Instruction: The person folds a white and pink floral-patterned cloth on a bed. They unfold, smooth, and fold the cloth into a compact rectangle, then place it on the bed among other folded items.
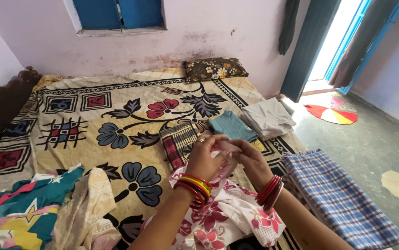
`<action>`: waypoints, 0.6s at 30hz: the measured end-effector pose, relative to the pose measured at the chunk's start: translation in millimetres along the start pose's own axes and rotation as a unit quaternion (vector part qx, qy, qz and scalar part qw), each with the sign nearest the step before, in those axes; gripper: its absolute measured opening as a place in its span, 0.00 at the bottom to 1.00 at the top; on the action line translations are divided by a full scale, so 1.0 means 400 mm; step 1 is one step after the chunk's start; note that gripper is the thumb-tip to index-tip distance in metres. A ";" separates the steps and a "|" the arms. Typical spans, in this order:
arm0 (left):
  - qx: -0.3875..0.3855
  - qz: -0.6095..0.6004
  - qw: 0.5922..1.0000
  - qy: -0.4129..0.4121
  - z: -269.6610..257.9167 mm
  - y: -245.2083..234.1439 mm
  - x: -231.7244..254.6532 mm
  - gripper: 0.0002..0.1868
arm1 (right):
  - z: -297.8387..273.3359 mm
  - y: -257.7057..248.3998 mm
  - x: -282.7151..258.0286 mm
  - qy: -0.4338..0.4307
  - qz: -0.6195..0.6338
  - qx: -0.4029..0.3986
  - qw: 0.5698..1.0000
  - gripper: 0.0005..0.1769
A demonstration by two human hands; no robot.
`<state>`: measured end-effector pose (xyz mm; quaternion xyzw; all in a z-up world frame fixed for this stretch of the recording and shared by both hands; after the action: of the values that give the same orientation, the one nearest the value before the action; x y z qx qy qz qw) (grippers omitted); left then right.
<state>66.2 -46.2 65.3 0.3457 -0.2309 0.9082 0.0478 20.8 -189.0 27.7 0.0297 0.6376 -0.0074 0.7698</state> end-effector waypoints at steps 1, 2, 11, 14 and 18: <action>0.005 0.050 0.998 0.048 0.007 -0.002 0.015 0.18 | -0.003 -0.016 0.004 0.021 0.019 0.012 1.000 0.19; -0.031 -0.057 0.998 -0.004 0.007 0.031 -0.019 0.16 | -0.006 -0.030 0.006 0.043 0.050 0.027 0.997 0.18; -0.110 -0.042 0.991 -0.061 0.019 0.090 0.030 0.16 | -0.053 -0.074 -0.152 0.048 -0.211 0.052 0.975 0.17; -0.091 -0.020 0.995 -0.035 0.040 0.099 0.102 0.18 | -0.070 -0.113 -0.187 0.013 -0.354 0.102 0.930 0.13; -0.115 0.030 0.992 -0.038 0.040 0.126 0.090 0.20 | -0.089 -0.208 -0.197 -0.036 -0.381 0.155 0.911 0.11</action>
<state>36.2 -101.0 79.6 0.3648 -0.3456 0.8631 0.0514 -32.9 -272.4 95.6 -0.0968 0.5631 -0.3994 0.7170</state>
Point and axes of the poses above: each hand's wrist, its own z-axis towards the middle knuckle, its own y-axis out of the palm, x = y × z, the point moved 10 cm from there along z, towards the middle knuckle, and after that the axes turned 10 degrees about y, right-handed, at the moved point
